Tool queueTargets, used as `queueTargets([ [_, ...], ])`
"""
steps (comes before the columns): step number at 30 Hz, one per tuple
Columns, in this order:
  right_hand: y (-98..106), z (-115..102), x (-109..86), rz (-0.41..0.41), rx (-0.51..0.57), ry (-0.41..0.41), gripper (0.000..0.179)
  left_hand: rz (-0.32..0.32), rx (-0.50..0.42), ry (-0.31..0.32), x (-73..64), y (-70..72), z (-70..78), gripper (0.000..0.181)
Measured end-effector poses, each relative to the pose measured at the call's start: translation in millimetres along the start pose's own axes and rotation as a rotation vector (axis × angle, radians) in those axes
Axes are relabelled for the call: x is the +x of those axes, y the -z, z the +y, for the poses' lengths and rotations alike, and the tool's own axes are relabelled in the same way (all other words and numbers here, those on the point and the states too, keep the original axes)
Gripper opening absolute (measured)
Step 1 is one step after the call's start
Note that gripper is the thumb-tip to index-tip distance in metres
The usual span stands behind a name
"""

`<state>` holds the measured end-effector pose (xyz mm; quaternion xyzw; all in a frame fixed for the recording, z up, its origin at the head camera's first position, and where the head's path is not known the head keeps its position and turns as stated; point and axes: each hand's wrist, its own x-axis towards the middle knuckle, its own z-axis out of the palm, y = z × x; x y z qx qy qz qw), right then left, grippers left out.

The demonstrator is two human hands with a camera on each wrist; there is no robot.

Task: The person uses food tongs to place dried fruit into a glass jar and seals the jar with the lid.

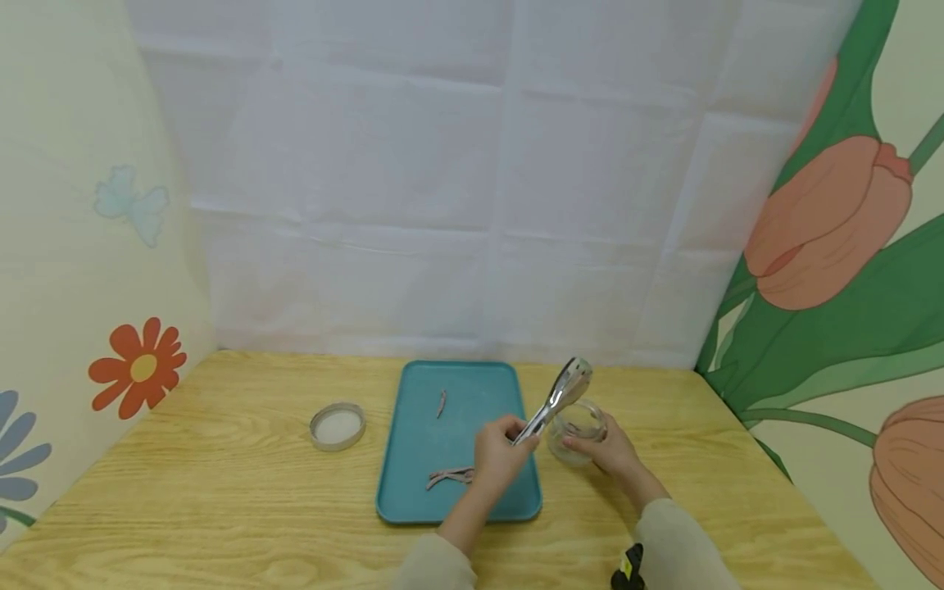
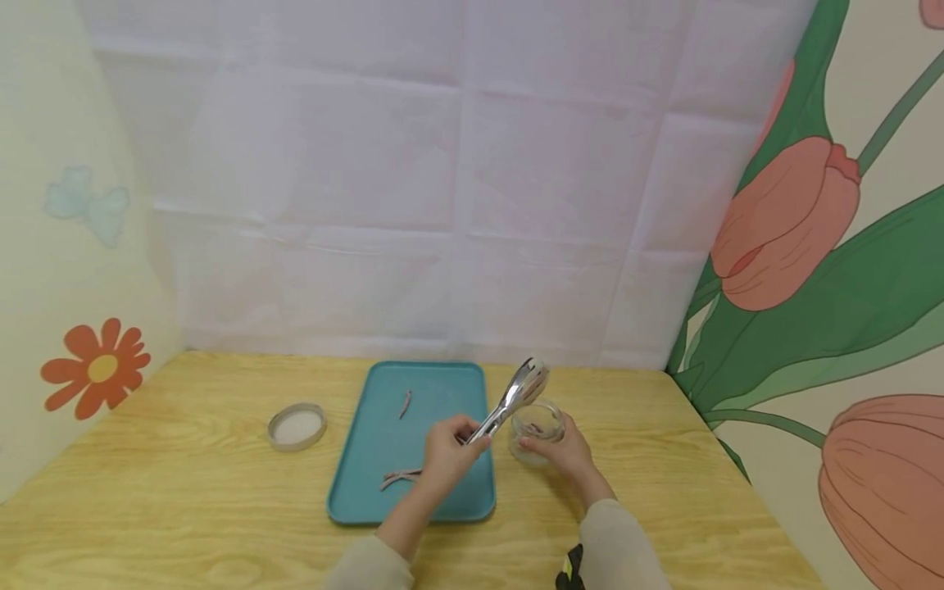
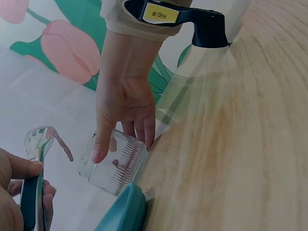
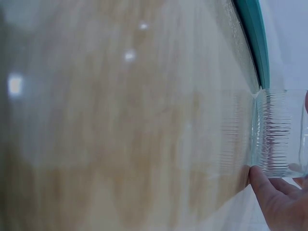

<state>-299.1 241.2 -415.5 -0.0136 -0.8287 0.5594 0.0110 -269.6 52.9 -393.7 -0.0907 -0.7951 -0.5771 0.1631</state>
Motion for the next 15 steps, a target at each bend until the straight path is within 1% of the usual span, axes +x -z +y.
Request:
queueTargets([
  [3,0,0,-0.4,-0.006,-0.002,0.001,0.080,-0.007,0.017,0.017,-1.8,-1.9,-1.2,0.009],
  [8,1,-2,-1.5,-0.010,0.007,0.009,0.079,-0.010,0.047,0.022,-3.5,-5.2,-5.6,0.010],
  [15,0,-1,-1.1,0.012,-0.001,0.023,0.076,-0.012,0.044,0.018,-5.2,-6.8,-11.2,0.011],
])
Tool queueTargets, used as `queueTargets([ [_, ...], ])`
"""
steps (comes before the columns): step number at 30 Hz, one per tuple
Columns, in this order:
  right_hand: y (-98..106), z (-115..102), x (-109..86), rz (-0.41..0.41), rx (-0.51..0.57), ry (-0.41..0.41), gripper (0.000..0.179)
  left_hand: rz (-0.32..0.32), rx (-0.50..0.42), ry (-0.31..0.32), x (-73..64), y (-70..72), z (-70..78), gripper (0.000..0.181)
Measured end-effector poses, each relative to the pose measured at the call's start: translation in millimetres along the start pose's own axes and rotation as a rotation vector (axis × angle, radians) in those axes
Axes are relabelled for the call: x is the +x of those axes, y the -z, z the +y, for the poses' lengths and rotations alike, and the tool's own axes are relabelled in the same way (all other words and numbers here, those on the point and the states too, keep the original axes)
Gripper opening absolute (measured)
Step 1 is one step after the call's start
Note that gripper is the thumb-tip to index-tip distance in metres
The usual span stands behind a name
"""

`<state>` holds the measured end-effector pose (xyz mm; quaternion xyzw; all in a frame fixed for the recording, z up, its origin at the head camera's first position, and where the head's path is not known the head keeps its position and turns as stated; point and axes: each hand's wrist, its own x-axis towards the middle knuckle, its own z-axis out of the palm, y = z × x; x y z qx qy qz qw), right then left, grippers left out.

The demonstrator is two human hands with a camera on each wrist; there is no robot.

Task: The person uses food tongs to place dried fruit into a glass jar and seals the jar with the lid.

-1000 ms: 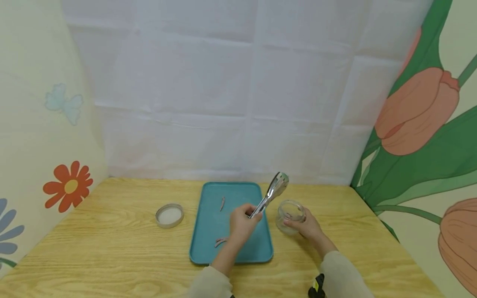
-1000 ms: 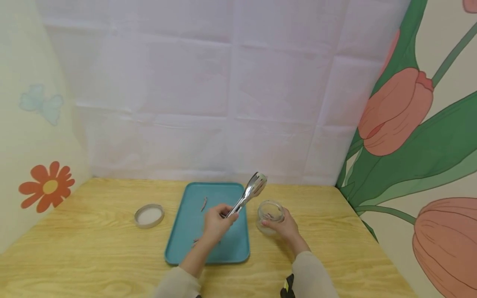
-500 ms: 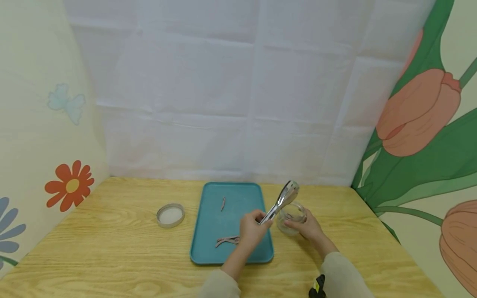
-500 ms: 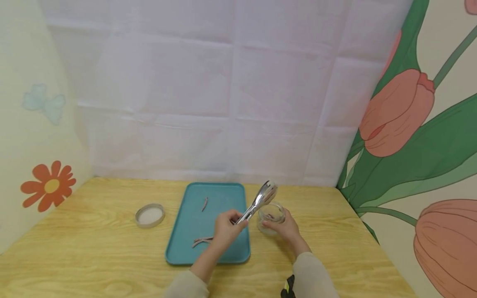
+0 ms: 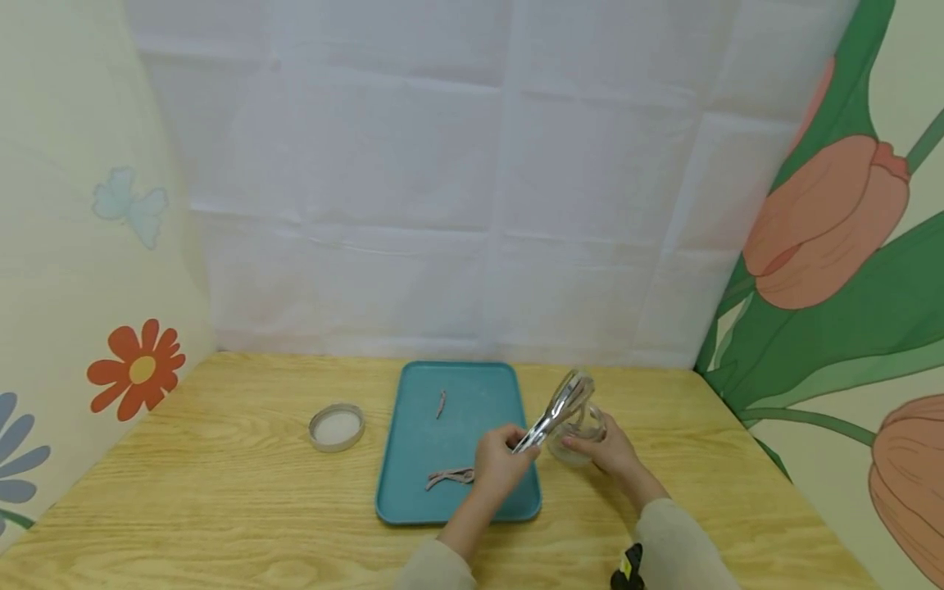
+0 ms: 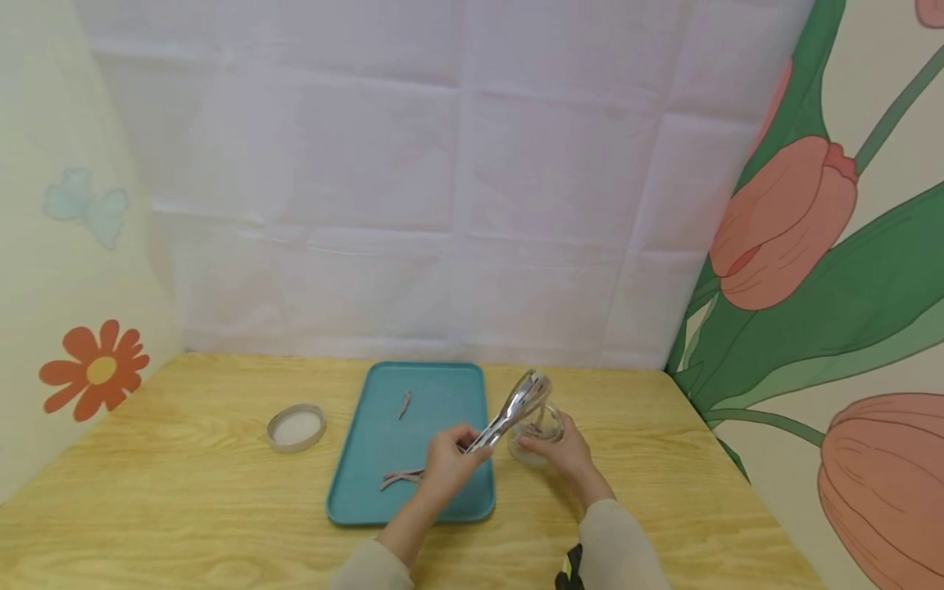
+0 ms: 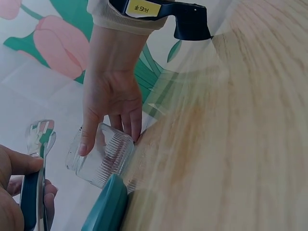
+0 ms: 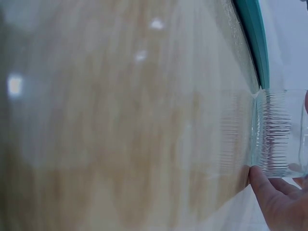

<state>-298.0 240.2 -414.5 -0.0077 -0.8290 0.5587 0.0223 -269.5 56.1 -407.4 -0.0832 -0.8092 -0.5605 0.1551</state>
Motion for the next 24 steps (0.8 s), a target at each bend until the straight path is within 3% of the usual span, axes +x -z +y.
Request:
queueTargets([
  [9,0,1,0.4,-0.006,0.012,0.010,0.077,-0.009,-0.013,0.019,-1.5,5.0,0.1,0.008],
  [24,-1,1,0.2,0.002,0.004,0.006,0.079,0.036,0.004,0.035,-1.9,25.8,1.5,0.009],
])
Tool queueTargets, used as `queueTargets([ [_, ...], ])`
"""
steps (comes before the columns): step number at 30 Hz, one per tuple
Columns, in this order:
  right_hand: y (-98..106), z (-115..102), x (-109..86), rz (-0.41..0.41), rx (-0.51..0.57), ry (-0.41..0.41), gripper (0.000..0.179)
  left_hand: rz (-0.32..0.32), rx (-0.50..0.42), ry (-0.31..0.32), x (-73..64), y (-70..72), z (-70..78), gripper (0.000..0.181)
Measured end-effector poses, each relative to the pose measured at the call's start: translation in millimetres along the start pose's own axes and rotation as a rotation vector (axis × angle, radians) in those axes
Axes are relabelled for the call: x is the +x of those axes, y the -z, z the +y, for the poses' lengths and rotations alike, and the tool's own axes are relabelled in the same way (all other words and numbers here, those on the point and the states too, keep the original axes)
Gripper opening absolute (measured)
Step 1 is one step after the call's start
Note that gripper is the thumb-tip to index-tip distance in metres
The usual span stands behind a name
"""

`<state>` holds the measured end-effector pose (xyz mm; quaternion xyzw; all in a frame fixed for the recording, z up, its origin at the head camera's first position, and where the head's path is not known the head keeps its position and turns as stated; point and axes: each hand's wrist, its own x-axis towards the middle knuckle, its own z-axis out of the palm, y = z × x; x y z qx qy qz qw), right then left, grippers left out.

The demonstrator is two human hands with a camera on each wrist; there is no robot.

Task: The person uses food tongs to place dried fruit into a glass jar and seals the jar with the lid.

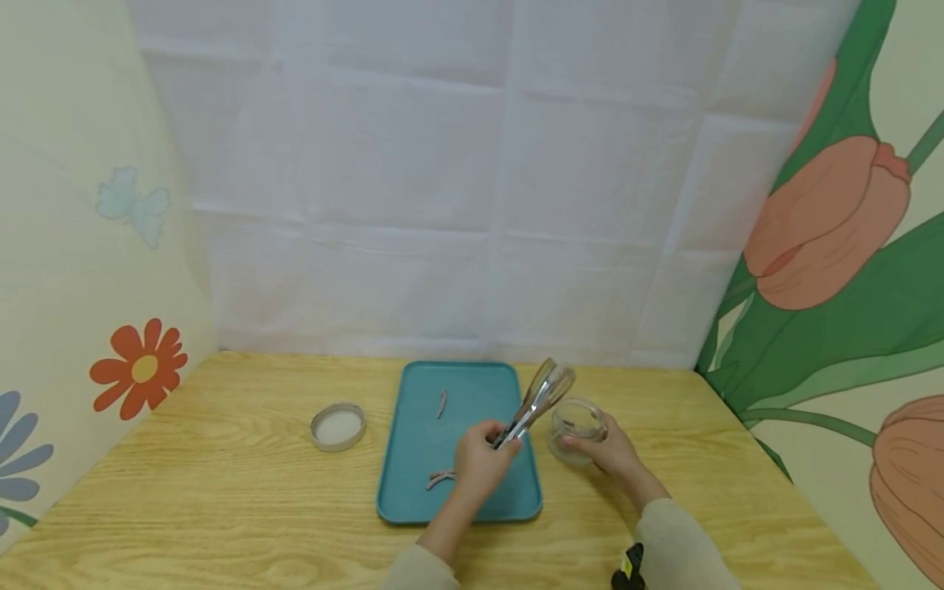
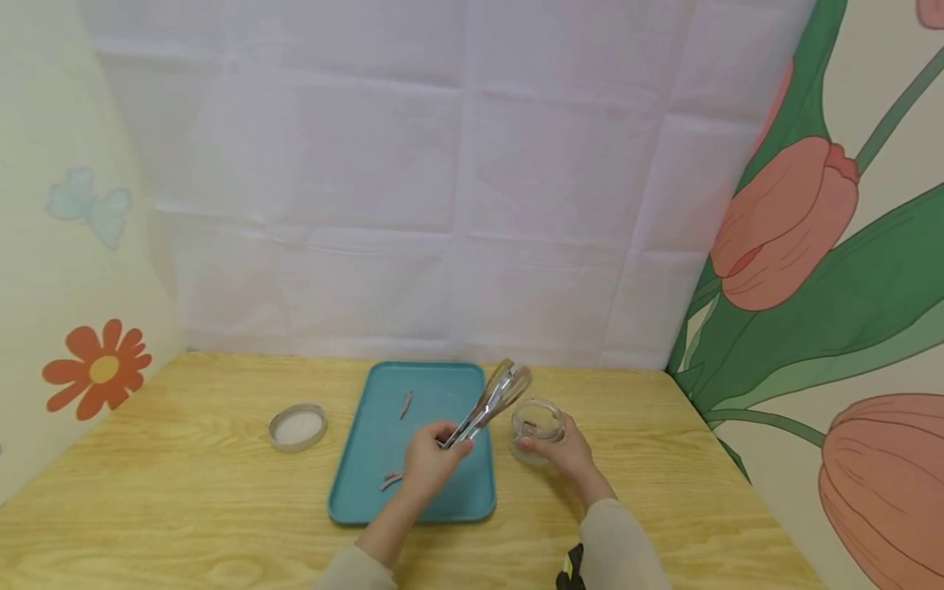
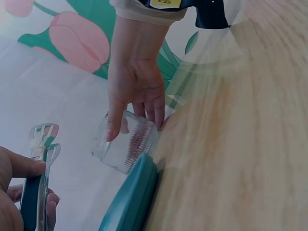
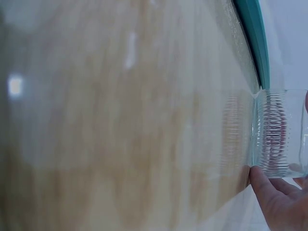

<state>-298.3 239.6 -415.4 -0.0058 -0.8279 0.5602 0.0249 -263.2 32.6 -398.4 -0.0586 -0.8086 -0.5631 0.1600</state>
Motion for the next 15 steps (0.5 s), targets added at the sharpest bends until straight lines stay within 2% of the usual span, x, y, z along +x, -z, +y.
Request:
queueTargets([
  [9,0,-2,1.1,-0.008,-0.003,-0.016,0.080,0.058,0.072,0.047,4.6,23.6,1.9,0.012],
  [15,1,-4,-1.4,-0.004,-0.042,-0.034,0.082,0.102,0.126,0.045,8.1,42.0,3.4,0.013],
])
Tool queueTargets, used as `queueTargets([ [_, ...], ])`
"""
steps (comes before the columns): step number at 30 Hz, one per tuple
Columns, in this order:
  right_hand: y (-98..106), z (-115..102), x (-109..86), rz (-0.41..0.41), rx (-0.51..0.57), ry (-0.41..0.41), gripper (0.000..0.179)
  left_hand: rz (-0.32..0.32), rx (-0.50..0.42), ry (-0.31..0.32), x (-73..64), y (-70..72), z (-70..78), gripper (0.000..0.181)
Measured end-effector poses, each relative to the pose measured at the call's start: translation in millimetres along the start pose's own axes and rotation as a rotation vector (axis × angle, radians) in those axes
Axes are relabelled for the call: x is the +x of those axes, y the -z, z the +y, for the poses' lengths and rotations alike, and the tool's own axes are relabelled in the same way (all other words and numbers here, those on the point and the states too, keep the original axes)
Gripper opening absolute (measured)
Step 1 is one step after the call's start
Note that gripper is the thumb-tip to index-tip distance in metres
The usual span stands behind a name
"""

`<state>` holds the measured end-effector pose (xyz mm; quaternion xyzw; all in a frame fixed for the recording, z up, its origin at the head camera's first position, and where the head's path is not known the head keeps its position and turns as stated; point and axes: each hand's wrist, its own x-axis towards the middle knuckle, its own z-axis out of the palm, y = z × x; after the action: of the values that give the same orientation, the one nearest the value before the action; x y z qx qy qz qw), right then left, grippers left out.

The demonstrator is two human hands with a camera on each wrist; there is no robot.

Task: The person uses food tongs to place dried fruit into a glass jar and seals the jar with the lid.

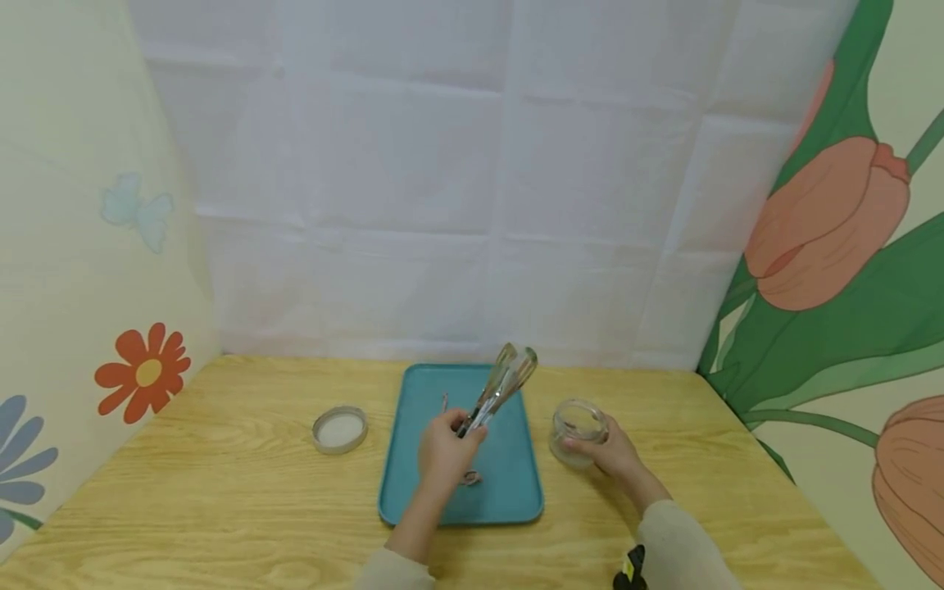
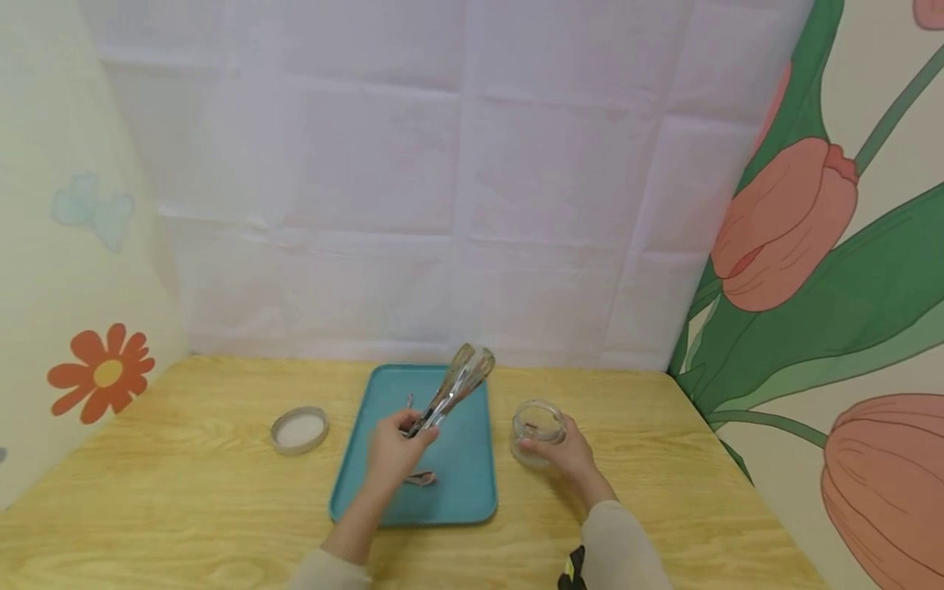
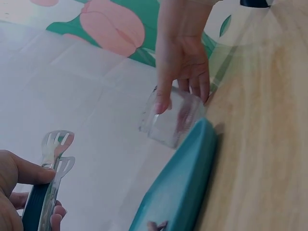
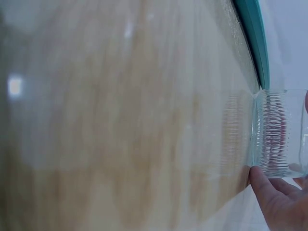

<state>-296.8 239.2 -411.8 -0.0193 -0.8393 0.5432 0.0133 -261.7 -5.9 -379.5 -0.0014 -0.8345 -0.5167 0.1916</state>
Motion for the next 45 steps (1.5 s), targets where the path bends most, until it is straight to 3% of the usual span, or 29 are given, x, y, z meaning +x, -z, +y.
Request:
queueTargets([
  [14,2,5,0.5,-0.012,0.019,0.000,0.086,0.062,0.093,0.031,11.2,32.7,-15.7,0.016],
  [22,2,7,0.9,-0.017,0.022,0.007,0.083,0.088,0.192,0.096,15.4,47.3,-27.5,0.018],
  [33,0,4,1.1,-0.013,0.035,0.028,0.082,0.047,0.274,0.175,19.2,56.9,-35.3,0.023],
  [45,1,4,1.3,-0.017,0.018,0.012,0.087,0.017,0.388,0.204,20.3,53.0,-49.2,0.023],
])
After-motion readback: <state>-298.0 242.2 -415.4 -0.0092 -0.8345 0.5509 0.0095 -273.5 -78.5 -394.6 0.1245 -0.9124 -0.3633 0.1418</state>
